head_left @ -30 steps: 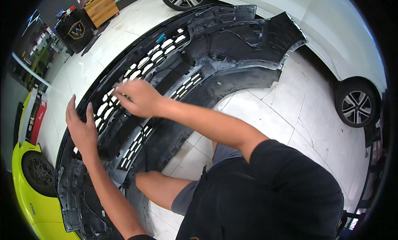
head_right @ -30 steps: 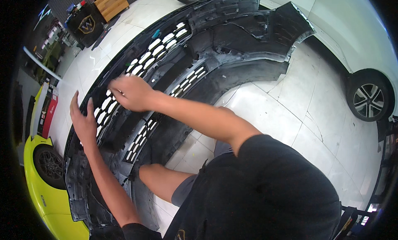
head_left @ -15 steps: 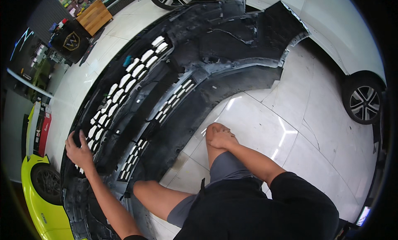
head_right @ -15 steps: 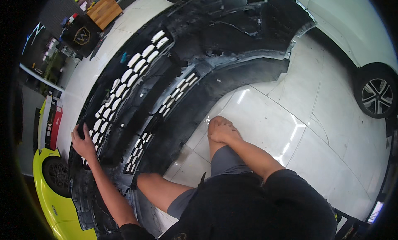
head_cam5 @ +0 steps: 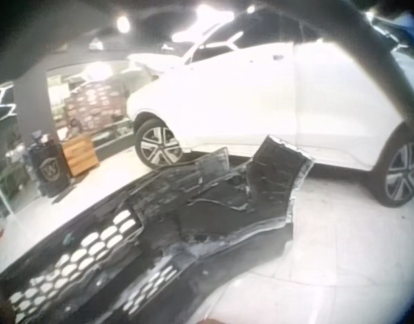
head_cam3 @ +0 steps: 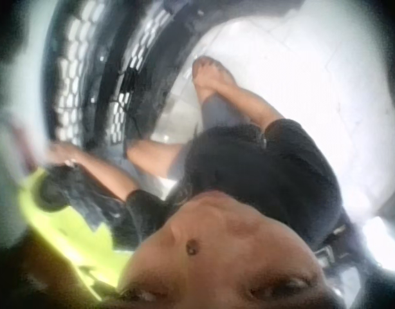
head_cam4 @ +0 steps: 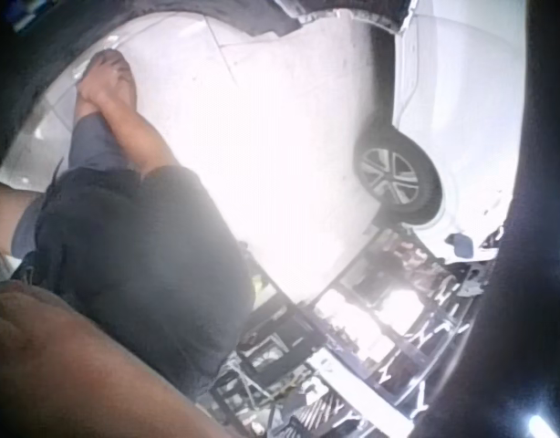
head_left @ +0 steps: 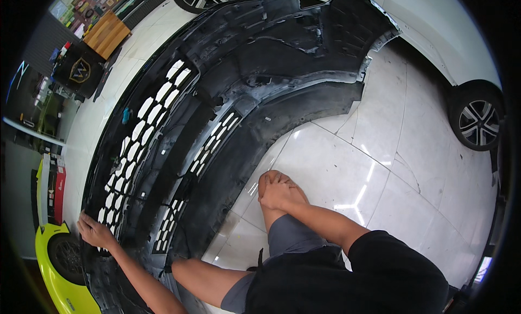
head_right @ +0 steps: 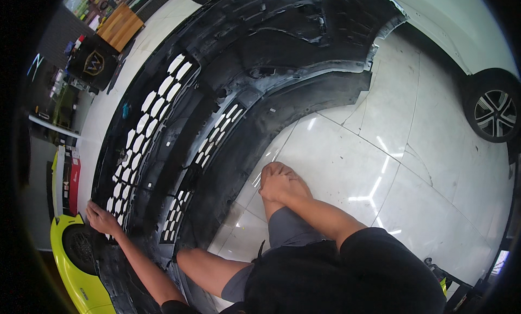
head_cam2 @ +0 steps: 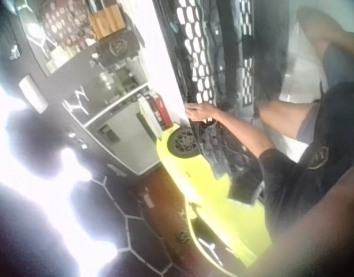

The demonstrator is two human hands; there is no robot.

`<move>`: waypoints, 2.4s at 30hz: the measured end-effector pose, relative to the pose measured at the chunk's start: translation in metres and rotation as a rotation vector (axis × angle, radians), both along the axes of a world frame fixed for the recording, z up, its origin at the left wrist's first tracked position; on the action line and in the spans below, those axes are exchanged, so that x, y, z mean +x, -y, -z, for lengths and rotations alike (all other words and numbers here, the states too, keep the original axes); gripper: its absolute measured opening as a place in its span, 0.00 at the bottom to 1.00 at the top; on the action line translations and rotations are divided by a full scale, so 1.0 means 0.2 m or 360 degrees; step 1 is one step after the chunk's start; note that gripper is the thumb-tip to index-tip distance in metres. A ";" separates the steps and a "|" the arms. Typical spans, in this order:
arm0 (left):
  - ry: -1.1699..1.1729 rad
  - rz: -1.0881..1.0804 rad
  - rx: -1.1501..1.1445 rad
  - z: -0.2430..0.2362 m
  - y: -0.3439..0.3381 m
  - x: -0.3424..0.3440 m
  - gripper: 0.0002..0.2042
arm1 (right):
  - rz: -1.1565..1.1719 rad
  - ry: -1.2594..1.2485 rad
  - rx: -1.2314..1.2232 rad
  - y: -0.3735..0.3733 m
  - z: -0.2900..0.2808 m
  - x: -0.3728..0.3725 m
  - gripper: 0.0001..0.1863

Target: The person removes a white car door and then handles a black front bumper, positioning it against the front of a white car and aligning it by hand. The person kneels on the floor to adjust the bumper's fit along the lower edge.

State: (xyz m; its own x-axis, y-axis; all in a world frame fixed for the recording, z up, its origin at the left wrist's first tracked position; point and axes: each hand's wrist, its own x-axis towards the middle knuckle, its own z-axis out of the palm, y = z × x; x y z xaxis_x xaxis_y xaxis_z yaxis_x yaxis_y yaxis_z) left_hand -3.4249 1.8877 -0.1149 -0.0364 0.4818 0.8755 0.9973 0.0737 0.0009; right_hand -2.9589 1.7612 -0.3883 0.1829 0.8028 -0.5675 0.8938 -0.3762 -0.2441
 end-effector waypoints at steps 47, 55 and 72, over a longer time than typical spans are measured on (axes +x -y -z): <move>-0.0935 -0.0412 -0.0037 0.10 0.03 -0.48 0.25 | -0.0208 -0.0151 0.0323 -0.12 0.13 0.04 0.44; 0.0332 0.0028 -0.0010 0.08 0.01 -0.34 0.16 | -0.0199 -0.0145 0.0295 -0.14 0.09 0.05 0.45; -0.0104 -0.0074 0.0123 0.10 -0.01 -0.24 0.20 | -0.0145 -0.0134 0.0301 -0.12 0.10 0.03 0.46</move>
